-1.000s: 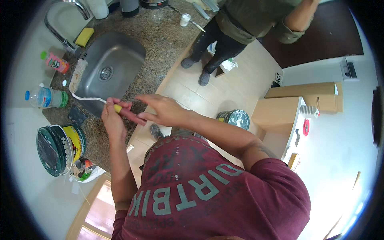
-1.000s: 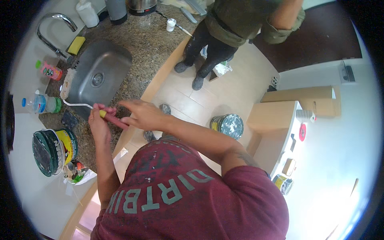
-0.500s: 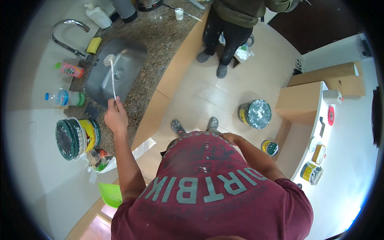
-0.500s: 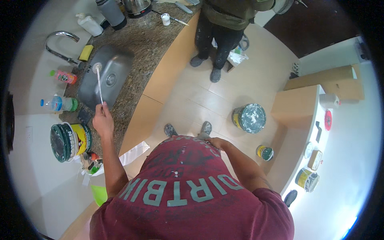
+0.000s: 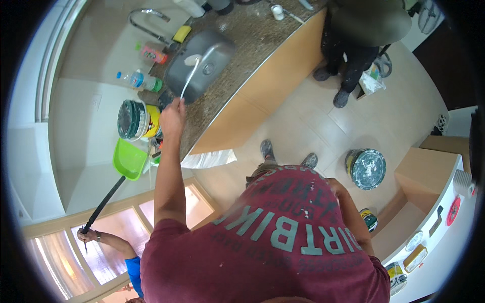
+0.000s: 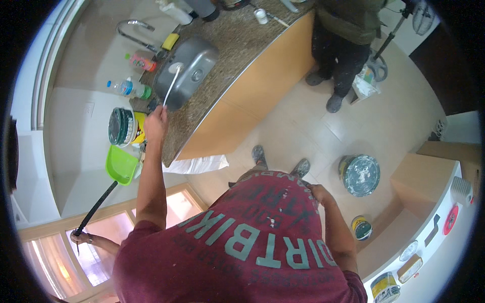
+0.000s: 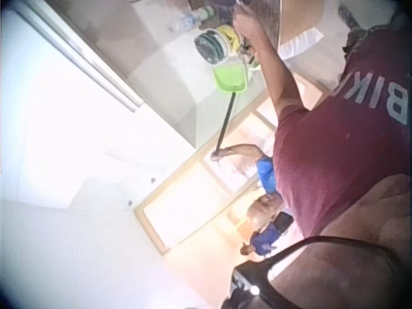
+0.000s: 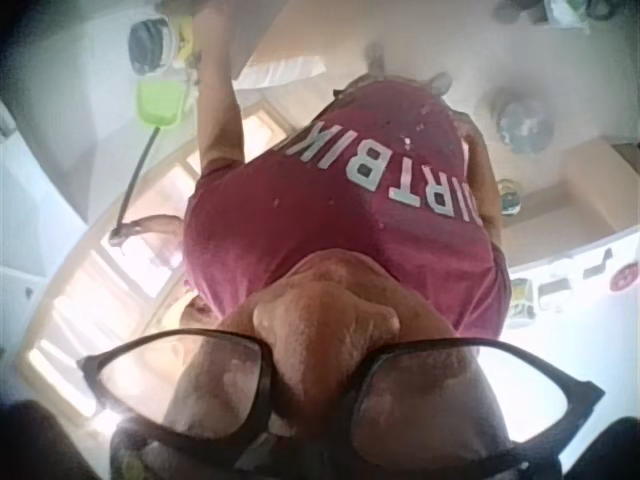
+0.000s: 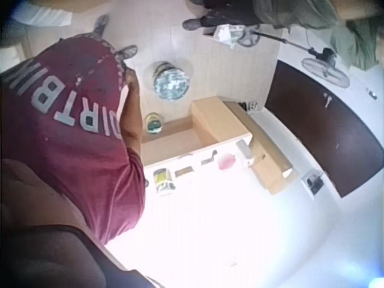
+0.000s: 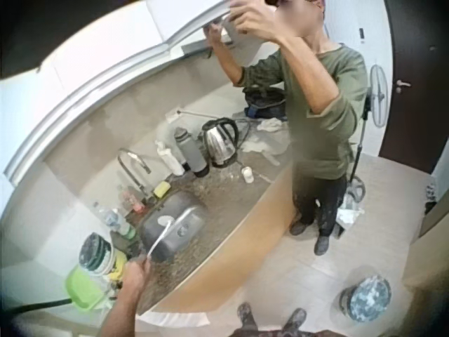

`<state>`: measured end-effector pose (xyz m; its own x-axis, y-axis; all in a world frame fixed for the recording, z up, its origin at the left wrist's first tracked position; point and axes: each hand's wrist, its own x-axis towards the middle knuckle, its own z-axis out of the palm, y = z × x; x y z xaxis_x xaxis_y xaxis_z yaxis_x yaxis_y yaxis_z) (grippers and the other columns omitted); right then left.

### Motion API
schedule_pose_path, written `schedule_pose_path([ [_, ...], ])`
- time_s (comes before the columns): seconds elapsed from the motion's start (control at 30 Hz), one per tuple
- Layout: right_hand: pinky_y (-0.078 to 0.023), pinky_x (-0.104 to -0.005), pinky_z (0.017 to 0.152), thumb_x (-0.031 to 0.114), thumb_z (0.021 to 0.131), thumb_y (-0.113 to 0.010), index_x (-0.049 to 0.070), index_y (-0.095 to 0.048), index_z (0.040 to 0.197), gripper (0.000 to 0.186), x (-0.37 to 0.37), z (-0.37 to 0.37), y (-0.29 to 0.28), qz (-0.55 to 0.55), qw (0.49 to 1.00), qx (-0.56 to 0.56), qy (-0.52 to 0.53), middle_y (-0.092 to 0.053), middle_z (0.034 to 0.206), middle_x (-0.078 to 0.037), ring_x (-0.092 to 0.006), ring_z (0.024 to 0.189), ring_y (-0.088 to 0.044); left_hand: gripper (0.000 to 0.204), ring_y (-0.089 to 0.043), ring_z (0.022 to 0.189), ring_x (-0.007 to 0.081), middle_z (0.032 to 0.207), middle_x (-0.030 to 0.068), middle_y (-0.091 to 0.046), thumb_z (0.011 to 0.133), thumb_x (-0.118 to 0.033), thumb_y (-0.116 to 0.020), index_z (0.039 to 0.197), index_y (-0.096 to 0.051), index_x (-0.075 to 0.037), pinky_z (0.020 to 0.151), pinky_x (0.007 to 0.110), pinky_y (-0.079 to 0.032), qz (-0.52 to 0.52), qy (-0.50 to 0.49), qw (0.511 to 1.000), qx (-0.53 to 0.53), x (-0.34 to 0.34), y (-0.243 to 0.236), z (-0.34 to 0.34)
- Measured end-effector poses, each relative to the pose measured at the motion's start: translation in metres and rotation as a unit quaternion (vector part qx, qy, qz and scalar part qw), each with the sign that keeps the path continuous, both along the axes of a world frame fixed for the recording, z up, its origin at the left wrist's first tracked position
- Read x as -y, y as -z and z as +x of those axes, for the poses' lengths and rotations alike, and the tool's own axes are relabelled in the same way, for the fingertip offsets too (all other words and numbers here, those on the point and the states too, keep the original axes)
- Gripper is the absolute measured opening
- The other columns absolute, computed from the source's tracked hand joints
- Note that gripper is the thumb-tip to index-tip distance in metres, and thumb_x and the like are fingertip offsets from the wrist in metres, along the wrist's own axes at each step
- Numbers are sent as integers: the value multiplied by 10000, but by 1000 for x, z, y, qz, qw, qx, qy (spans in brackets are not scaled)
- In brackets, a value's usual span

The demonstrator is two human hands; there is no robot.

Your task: The person scoops white paint from a bucket into a small container using a paintbrush, then walks to a counter and places the container down. They open a green bucket, retrieve a paint roller, and rinse the roller under running water in a sink before returning to the work area.

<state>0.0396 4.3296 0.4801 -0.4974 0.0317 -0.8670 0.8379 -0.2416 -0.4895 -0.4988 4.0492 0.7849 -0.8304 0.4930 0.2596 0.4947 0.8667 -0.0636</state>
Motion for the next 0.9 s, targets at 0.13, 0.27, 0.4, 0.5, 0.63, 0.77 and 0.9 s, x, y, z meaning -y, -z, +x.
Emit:
schedule_pose_path([
  [0.13, -577, -388, 783, 453, 1008, -543, -8, -699, 1242, 540, -13, 4, -5, 3, 1000, -4, -6, -739, 1064, -156, -258, 889, -711, 272, -694, 795, 414, 909, 237, -707, 1014, -326, -566, 1078, -725, -115, 671, 537, -538, 12, -31, 999, 41, -2, 8, 32],
  [0.27, -600, -409, 697, 541, 990, -540, 34, -687, 1280, 602, -23, 9, 13, -24, 999, -19, 32, -732, 1055, -147, -257, 873, -714, 273, -696, 778, 402, 900, 211, -696, 1004, -353, -584, 1140, -736, -171, 656, 502, -544, 35, -41, 999, -6, -5, 33, 64],
  [0.4, -614, -422, 732, 595, 982, -516, 54, -659, 1319, 653, -30, -8, -4, 35, 998, -32, -29, -702, 1147, -168, -266, 928, -706, 266, -679, 714, 342, 814, 134, -654, 974, -342, -645, 1179, -752, -210, 644, 461, -546, 44, -28, 998, -19, -10, 49, 82],
  [0.5, -626, -418, 737, 557, 989, -523, 41, -646, 1326, 628, -36, -15, 13, 10, 999, 1, 38, -689, 1188, -182, -269, 986, -698, 252, -654, 692, 279, 787, 95, -625, 953, -304, -686, 1176, -767, -216, 614, 431, -531, 99, 24, 994, -44, -13, 73, 73],
  [0.63, -639, -409, 691, 381, 1007, -550, 16, -643, 1303, 478, -56, -34, -9, 125, 979, -83, -136, -695, 1151, -197, -277, 986, -710, 257, -619, 656, 256, 772, 82, -600, 935, -252, -714, 1183, -765, -207, 589, 412, -506, 165, 55, 985, 2, -32, 83, 60],
  [0.77, -639, -392, 641, 231, 987, -573, -11, -668, 1169, 317, -71, -48, -38, 129, 970, -105, -179, -701, 973, -173, -273, 851, -736, 260, -599, 636, 235, 759, 73, -583, 914, -207, -736, 1172, -767, -200, 572, 389, -493, 260, 154, 952, 45, -63, 105, 57],
  [0.9, -596, -342, 575, 281, 938, -647, -20, -681, 928, 304, -42, -75, -90, 77, 985, 79, 134, -648, 784, -101, -192, 694, -698, 214, -621, 652, 225, 772, 73, -601, 908, -192, -737, 1117, -773, -168, 592, 368, -512, 272, 282, 910, 133, -94, 125, 69],
])
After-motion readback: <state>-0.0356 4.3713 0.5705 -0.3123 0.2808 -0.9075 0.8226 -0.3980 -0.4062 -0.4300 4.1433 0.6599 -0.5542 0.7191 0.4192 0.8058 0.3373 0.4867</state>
